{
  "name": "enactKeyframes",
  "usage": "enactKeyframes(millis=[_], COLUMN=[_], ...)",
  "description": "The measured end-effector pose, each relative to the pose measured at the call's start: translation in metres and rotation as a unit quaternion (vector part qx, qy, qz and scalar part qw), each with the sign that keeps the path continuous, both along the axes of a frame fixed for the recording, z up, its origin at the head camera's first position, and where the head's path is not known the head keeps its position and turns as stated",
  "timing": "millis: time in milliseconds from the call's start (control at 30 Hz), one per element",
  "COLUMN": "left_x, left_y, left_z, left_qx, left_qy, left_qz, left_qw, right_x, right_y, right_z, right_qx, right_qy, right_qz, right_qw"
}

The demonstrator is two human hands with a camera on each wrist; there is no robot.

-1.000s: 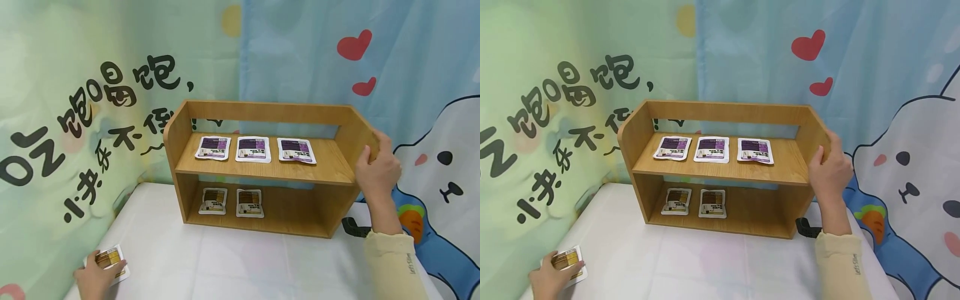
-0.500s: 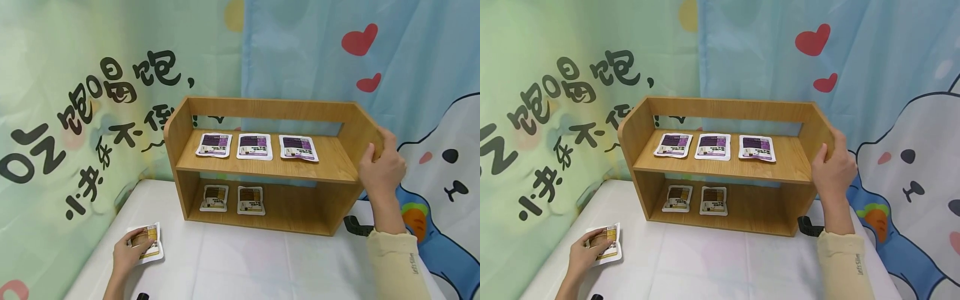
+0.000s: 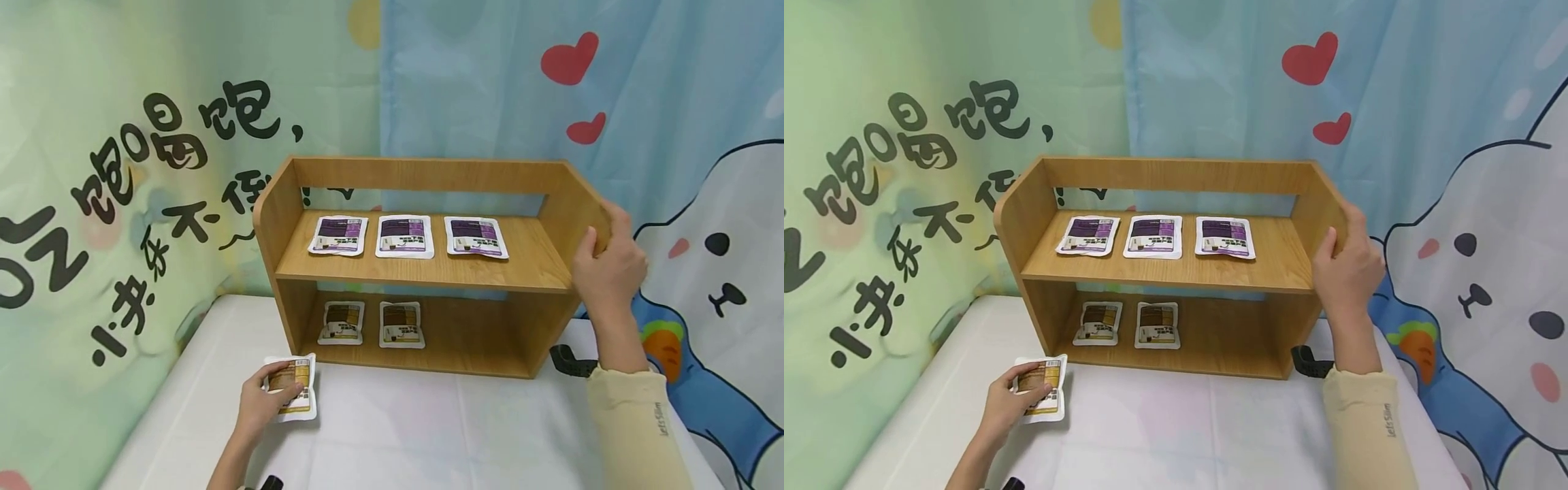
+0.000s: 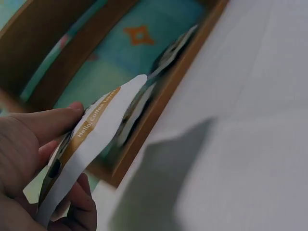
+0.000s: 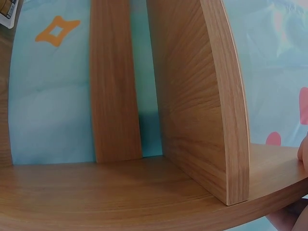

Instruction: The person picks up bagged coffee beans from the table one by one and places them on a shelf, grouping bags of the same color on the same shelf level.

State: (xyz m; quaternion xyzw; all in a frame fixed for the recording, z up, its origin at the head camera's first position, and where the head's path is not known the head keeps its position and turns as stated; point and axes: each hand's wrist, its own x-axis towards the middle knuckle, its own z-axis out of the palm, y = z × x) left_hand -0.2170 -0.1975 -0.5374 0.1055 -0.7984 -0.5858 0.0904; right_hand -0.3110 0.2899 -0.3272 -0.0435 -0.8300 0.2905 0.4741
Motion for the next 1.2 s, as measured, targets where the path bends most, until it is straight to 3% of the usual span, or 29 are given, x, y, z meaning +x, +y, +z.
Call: enactKeyframes(millis=[300, 667, 900, 1200], left_x=[-0.027, -0.053, -0.068, -0.085], left_y=[0.057, 0.119, 0.158, 0.212], left_z=[0.000, 0.005, 0.009, 0.022], left_qx=[-0.022, 0.007, -0.001, -0.003], left_qy=[0.043, 0.064, 0.065, 0.079], left_qz=[-0.049, -0.107, -0.151, -0.189], left_qw=[0.9976, 0.9921, 0.9863, 0.9787], right_x=[0.000, 0.002, 0.001, 0.004], right_y=[0.000, 0.000, 0.001, 0.001], right_z=[0.000, 0.001, 0.002, 0.004], right_qx=[-0.004, -0.007, -0.011, -0.008], right_qy=[-0.001, -0.002, -0.004, -0.001], right_qz=[0.001, 0.005, 0.004, 0.008], right_qw=[1.000, 1.000, 1.000, 1.000])
